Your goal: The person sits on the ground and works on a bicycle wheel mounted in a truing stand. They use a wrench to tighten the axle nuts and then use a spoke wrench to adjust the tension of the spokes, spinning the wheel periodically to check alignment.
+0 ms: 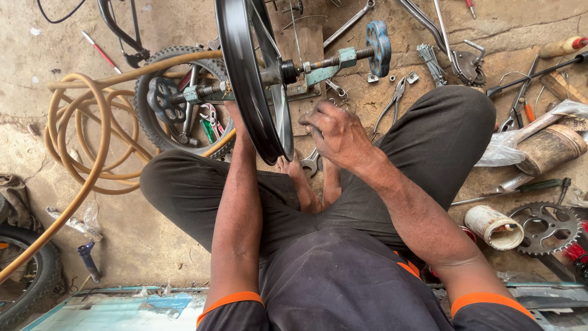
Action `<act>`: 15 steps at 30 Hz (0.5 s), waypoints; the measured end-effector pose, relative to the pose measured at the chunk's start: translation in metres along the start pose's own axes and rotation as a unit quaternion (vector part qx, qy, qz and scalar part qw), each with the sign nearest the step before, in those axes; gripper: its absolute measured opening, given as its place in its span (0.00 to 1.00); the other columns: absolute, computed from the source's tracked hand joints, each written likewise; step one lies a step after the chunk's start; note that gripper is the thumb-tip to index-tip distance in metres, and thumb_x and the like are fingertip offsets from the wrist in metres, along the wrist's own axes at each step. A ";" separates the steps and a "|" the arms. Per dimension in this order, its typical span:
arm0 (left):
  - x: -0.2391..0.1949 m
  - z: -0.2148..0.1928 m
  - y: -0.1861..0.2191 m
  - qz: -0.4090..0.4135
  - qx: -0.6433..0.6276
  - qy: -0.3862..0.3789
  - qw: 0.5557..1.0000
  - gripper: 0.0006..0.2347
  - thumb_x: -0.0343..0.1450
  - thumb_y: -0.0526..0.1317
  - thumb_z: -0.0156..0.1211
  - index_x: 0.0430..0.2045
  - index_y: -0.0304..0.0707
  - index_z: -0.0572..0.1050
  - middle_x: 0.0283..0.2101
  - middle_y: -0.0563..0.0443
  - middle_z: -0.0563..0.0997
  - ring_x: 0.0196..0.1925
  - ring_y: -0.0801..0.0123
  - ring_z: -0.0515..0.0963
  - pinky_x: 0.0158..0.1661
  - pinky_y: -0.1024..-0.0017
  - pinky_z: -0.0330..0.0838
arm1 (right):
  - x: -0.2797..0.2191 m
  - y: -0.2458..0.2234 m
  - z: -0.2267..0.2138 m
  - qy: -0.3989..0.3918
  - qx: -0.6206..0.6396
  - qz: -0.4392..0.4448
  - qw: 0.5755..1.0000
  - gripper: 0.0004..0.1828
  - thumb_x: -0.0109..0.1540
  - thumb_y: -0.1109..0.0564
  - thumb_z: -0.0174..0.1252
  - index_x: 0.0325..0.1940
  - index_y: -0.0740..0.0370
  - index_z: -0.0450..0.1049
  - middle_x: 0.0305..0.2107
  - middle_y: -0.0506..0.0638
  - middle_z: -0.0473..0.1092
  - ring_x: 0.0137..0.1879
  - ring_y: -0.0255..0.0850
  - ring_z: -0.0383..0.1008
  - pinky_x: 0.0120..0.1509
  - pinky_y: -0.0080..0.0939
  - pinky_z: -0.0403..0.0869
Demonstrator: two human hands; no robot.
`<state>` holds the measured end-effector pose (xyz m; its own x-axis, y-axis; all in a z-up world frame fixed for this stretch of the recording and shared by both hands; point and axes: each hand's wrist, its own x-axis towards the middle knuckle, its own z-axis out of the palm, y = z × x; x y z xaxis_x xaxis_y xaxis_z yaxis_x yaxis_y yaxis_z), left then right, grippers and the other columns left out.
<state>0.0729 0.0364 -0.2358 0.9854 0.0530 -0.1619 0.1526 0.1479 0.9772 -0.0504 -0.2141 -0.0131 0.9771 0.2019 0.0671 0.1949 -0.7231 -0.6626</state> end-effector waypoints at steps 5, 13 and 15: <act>-0.001 0.005 0.010 -0.011 0.075 0.015 0.997 0.04 0.75 0.29 0.56 0.36 0.29 0.79 0.28 0.50 0.81 0.25 0.75 0.81 0.21 0.79 0.74 | 0.001 -0.001 0.001 -0.013 -0.011 -0.001 1.000 0.11 0.60 0.63 0.65 0.47 0.61 0.82 0.38 0.52 0.72 0.40 0.41 0.79 0.43 0.39 0.81; 0.010 -0.007 -0.026 -0.066 -0.046 0.038 0.996 0.07 0.75 0.30 0.52 0.32 0.30 0.80 0.25 0.51 0.81 0.22 0.74 0.81 0.18 0.79 0.73 | 0.001 -0.016 0.009 0.009 -0.025 -0.003 1.000 0.15 0.58 0.56 0.72 0.47 0.62 0.79 0.36 0.51 0.70 0.38 0.40 0.79 0.39 0.39 0.81; 0.007 -0.007 -0.021 -0.038 0.041 0.027 0.998 0.05 0.75 0.28 0.56 0.34 0.28 0.80 0.27 0.50 0.82 0.24 0.74 0.81 0.20 0.79 0.72 | 0.001 -0.018 0.007 0.024 -0.036 -0.011 0.999 0.17 0.56 0.55 0.74 0.46 0.61 0.79 0.35 0.51 0.70 0.38 0.40 0.79 0.39 0.40 0.81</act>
<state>0.0764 0.0408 -0.2585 0.9656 0.0983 -0.2407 0.2343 0.0715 0.9695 -0.0535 -0.1956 -0.0063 0.9749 0.1879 0.1191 0.2213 -0.7651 -0.6047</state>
